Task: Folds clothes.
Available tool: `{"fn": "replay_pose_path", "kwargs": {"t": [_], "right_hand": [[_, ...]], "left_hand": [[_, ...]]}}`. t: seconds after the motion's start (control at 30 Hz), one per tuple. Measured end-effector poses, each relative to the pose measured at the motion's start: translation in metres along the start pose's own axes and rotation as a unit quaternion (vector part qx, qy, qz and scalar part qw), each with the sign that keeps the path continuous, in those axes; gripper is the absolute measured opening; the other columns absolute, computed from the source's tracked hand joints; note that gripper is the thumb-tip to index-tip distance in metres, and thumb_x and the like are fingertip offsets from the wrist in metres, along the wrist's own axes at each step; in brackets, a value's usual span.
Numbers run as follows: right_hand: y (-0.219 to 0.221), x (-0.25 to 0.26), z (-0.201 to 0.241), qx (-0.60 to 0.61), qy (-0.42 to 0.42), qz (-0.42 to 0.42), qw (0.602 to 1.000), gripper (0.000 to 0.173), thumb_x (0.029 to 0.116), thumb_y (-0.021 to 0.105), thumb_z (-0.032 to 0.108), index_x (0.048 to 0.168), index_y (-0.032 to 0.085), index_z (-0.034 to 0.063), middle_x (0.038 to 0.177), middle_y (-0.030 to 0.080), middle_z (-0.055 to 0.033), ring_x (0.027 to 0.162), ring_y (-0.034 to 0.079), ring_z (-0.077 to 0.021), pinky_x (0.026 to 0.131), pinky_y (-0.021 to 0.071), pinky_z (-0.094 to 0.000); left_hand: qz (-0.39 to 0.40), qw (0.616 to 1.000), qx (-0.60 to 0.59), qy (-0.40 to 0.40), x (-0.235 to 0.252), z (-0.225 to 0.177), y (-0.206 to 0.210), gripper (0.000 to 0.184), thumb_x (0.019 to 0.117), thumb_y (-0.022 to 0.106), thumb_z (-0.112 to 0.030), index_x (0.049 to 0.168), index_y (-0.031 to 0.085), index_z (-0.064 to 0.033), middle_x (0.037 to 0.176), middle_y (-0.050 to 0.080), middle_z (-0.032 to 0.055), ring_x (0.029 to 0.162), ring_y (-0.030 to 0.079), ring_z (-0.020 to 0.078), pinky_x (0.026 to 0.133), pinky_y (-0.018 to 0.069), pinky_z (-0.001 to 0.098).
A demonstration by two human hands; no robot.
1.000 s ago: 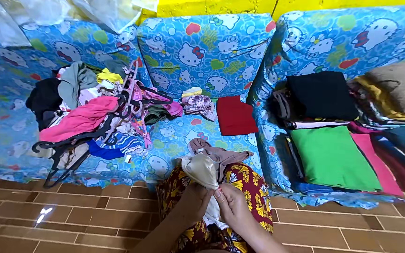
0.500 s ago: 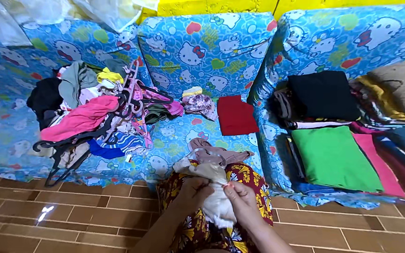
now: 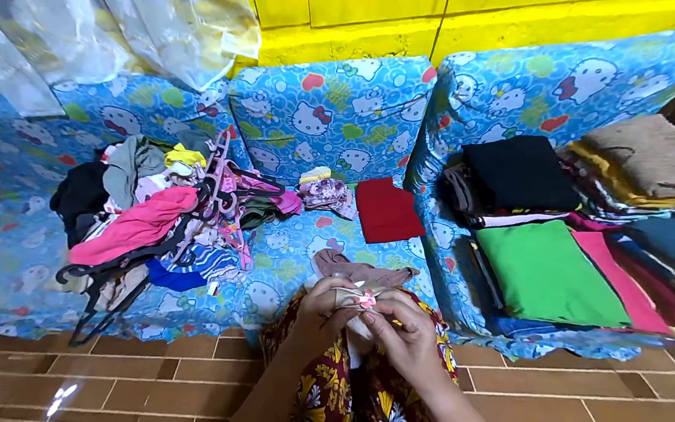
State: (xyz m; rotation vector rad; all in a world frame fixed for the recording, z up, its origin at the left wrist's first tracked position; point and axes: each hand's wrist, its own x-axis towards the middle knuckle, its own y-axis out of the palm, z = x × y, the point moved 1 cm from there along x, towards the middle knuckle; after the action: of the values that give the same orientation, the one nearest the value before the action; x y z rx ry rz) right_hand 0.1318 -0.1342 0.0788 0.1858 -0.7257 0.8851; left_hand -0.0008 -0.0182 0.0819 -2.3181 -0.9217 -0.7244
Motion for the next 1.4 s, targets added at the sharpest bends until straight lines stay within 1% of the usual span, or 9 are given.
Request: {"fn": "replay_pose_path", "kwargs": {"t": [0.23,0.4,0.5,0.63,0.9,0.97,1.07,1.2,1.4], "right_hand": [[-0.001,0.0,0.0,-0.051,-0.007,-0.018,0.999,0.02,0.0994,0.063,0.03,0.09,0.072,0.0141,0.094,0.07,0.0031,0.099,0.063,-0.0039,0.093,0.0495,-0.0203],[-0.006,0.01,-0.001,-0.172,-0.051,0.028,0.983,0.033,0.1019,0.055,0.038,0.085,0.071,0.0138,0.116,0.073,-0.0103,0.124,0.063,-0.0293,0.11,0.0417,-0.0552],[-0.009,0.019,0.0,-0.141,-0.051,0.025,0.988,0.031,0.1044,0.052,0.028,0.089,0.066,0.0046,0.083,0.068,-0.0054,0.081,0.067,-0.0086,0.082,0.0552,-0.0232],[-0.013,0.032,-0.001,-0.122,-0.032,-0.034,0.991,0.031,0.1055,0.05,0.023,0.09,0.062,-0.0001,0.075,0.061,-0.0051,0.067,0.057,-0.0011,0.066,0.0483,-0.0125],[0.009,0.04,-0.015,0.167,0.248,-0.077,0.951,0.018,0.105,0.045,0.009,0.088,0.053,0.0082,0.073,0.057,0.0065,0.065,0.058,0.0009,0.065,0.053,-0.0179],[0.006,0.045,-0.016,0.136,0.304,-0.042,0.942,0.017,0.1056,0.046,0.017,0.106,0.053,0.0018,0.079,0.057,0.0029,0.071,0.06,-0.0015,0.069,0.0535,-0.0209],[-0.003,0.051,-0.008,0.108,0.383,0.07,0.915,0.064,0.0935,0.063,0.031,0.142,0.042,-0.0049,0.1,0.068,-0.009,0.084,0.067,-0.0109,0.078,0.0576,-0.032],[0.003,0.051,-0.004,0.208,0.385,-0.035,0.898,0.015,0.101,0.055,0.005,0.112,0.061,-0.0038,0.09,0.073,-0.0067,0.078,0.072,-0.0109,0.074,0.0627,-0.0301],[-0.001,0.058,-0.01,0.219,0.325,-0.183,0.902,0.019,0.107,0.044,0.006,0.107,0.061,-0.0008,0.085,0.072,-0.0032,0.076,0.071,-0.0079,0.072,0.0624,-0.0263]], "left_hand": [[-0.028,0.998,-0.03,-0.04,-0.008,-0.004,0.006,0.022,0.1006,0.062,-0.025,0.1,0.072,-0.0062,0.113,0.07,-0.0009,0.106,0.063,-0.0031,0.093,0.0536,0.0164],[-0.034,0.997,-0.045,-0.047,-0.007,-0.005,0.003,0.028,0.0996,0.063,-0.03,0.094,0.072,-0.004,0.11,0.071,-0.0002,0.105,0.064,-0.0022,0.091,0.0544,0.0173],[-0.013,0.993,-0.053,-0.108,-0.007,-0.009,0.003,0.027,0.0927,0.069,-0.023,0.09,0.072,0.0038,0.114,0.07,0.0079,0.109,0.063,0.0008,0.095,0.0534,0.0192],[0.014,0.971,-0.098,-0.216,-0.008,-0.009,0.008,0.023,0.0914,0.064,-0.008,0.106,0.069,0.0093,0.114,0.067,0.0086,0.105,0.064,0.0024,0.093,0.0544,0.0213],[-0.161,0.951,-0.108,-0.241,-0.002,-0.009,0.013,0.022,0.1055,0.039,-0.01,0.102,0.06,-0.0042,0.083,0.067,-0.0064,0.077,0.067,0.001,0.075,0.0592,0.0233],[-0.152,0.958,-0.058,-0.235,0.004,-0.008,0.011,0.022,0.105,0.04,-0.009,0.104,0.058,0.0037,0.088,0.066,-0.0012,0.08,0.065,-0.0009,0.078,0.0568,0.0206],[-0.162,0.967,-0.011,-0.194,0.009,-0.002,0.01,0.024,0.1034,0.044,-0.006,0.111,0.058,0.0123,0.096,0.067,0.006,0.086,0.065,-0.0018,0.082,0.0552,0.0187],[-0.203,0.966,-0.034,-0.159,0.002,0.009,0.029,0.043,0.0932,0.057,-0.007,0.125,0.039,0.0157,0.101,0.065,0.0057,0.093,0.065,-0.0007,0.086,0.0551,0.0208],[-0.152,0.93,-0.064,-0.329,-0.024,0.004,0.054,0.031,0.0935,0.06,-0.01,0.118,0.057,0.0094,0.094,0.07,0.0073,0.085,0.069,0.0044,0.08,0.0584,0.0245]]}}
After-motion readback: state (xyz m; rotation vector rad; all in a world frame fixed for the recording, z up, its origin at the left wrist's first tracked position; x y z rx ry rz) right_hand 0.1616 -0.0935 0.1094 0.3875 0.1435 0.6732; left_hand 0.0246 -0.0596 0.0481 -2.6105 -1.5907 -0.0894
